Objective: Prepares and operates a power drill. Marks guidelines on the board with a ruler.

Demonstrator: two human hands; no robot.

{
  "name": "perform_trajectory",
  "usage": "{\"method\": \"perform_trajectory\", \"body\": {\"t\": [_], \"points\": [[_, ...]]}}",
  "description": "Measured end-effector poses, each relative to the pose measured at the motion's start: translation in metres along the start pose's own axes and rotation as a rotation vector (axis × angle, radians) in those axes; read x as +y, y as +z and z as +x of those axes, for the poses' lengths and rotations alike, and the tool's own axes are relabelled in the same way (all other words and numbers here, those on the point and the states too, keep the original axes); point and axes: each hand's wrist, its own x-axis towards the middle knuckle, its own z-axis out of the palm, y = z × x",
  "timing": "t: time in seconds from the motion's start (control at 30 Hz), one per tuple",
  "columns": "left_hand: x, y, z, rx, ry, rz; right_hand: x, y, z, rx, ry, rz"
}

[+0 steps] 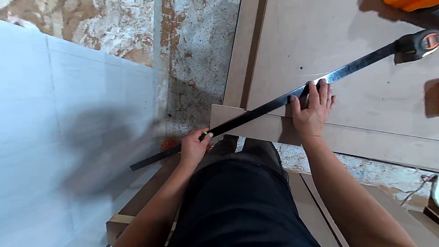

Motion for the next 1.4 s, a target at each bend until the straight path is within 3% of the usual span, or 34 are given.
{"method": "perform_trajectory", "body": {"t": [0.1,0.2,0.47,0.6,0.77,1.4], "points": [[0.017,-0.007,0.008,-0.086,-0.234,0.009,0.001,0.002,0.000,0.015,-0.012,-0.010],[0.023,-0.011,0.012,-0.158,-0.346,-0.004,0.003,0.003,0.000,0.028,-0.020,-0.017],[0.020,-0.006,0.010,-0.042,-0.244,-0.036,0.007,0.004,0.001,0.036,-0.013,-0.035],[0.019,-0.011,0.018,-0.066,-0.262,-0.063,0.003,0.005,0.001,0.057,-0.013,-0.023],[0.019,-0.011,0.021,-0.064,-0.158,-0.016,0.004,0.004,0.001,0.086,-0.017,-0.019],[0.029,-0.011,0.022,-0.032,-0.217,0.000,0.006,0.009,0.000,0.128,-0.004,-0.029]]}}
